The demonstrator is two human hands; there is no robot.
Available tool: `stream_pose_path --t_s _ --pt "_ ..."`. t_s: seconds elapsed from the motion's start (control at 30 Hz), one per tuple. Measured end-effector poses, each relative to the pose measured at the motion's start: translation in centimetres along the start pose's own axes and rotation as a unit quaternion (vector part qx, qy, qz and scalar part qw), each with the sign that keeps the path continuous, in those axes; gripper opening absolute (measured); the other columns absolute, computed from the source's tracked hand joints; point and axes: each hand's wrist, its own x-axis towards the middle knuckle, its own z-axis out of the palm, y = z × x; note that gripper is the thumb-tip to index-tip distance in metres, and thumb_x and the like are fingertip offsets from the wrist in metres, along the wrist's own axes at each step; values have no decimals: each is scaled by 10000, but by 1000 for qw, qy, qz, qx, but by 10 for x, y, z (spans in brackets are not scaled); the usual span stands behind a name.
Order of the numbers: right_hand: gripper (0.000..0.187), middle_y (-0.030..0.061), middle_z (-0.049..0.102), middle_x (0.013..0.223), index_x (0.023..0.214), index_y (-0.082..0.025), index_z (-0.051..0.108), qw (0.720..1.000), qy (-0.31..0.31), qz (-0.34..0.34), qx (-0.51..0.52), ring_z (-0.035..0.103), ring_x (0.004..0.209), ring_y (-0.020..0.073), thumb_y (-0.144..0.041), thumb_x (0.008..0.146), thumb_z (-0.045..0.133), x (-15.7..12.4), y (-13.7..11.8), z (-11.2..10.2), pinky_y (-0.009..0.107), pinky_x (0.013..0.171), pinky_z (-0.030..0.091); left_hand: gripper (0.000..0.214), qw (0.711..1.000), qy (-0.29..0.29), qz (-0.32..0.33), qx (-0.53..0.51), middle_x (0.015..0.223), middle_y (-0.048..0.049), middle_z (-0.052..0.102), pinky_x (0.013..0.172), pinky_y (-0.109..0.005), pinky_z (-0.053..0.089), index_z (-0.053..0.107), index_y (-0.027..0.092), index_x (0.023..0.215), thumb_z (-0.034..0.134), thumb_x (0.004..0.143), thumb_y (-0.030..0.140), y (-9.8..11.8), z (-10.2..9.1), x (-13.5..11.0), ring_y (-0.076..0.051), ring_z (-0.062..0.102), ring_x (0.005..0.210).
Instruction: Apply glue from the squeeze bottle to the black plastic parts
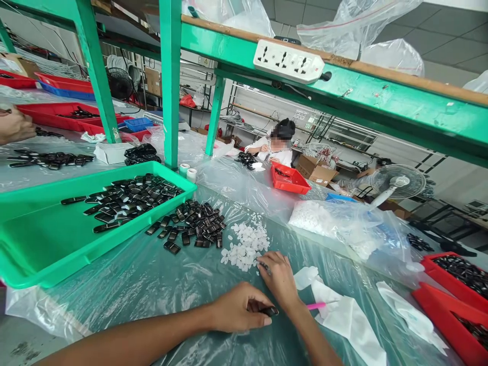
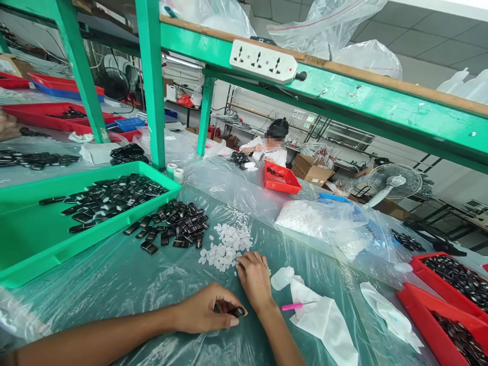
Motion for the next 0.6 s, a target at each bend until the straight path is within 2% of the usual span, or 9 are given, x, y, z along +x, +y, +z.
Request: stream_pose_path --t_s 0.1,0.2,0.33,0.5,0.6 --pt "166 56 639 901 869 -231 678 996 33 42 65 541 912 257 -223 823 519 -3 2 -1 392 833 376 279 999 13 -6 -34 677 -46 615 529 -214 391 693 109 892 619 766 347 -1 -2 3 -153 542 598" --pt "208 67 656 912 912 -190 649 981 64 96 158 596 849 229 -330 848 509 -11 3 -8 331 762 453 342 997 38 -11 -71 650 -62 611 557 -232 417 683 78 910 641 752 378 1 -3 5 -160 559 587" --pt "252 65 663 970 978 -193 614 948 83 145 273 608 912 221 -391 845 536 -28 0 -17 312 792 476 396 992 49 -18 -115 749 -99 633 611 -271 455 671 63 921 640 750 419 -1 -5 7 -161 567 610" --pt "193 44 673 930 926 -217 568 909 122 184 353 621 879 204 -386 833 572 -53 -7 -18 293 774 483 412 988 40 -31 -145 782 -99 636 626 -279 471 665 77 949 632 759 441 -6 -5 8 -148 563 616" --pt "182 43 675 925 895 -213 587 875 154 205 411 608 922 207 -363 799 626 -63 -12 -14 285 812 464 392 988 32 -32 -148 781 -91 633 615 -265 465 667 87 922 614 775 446 -5 -5 9 -133 556 600"
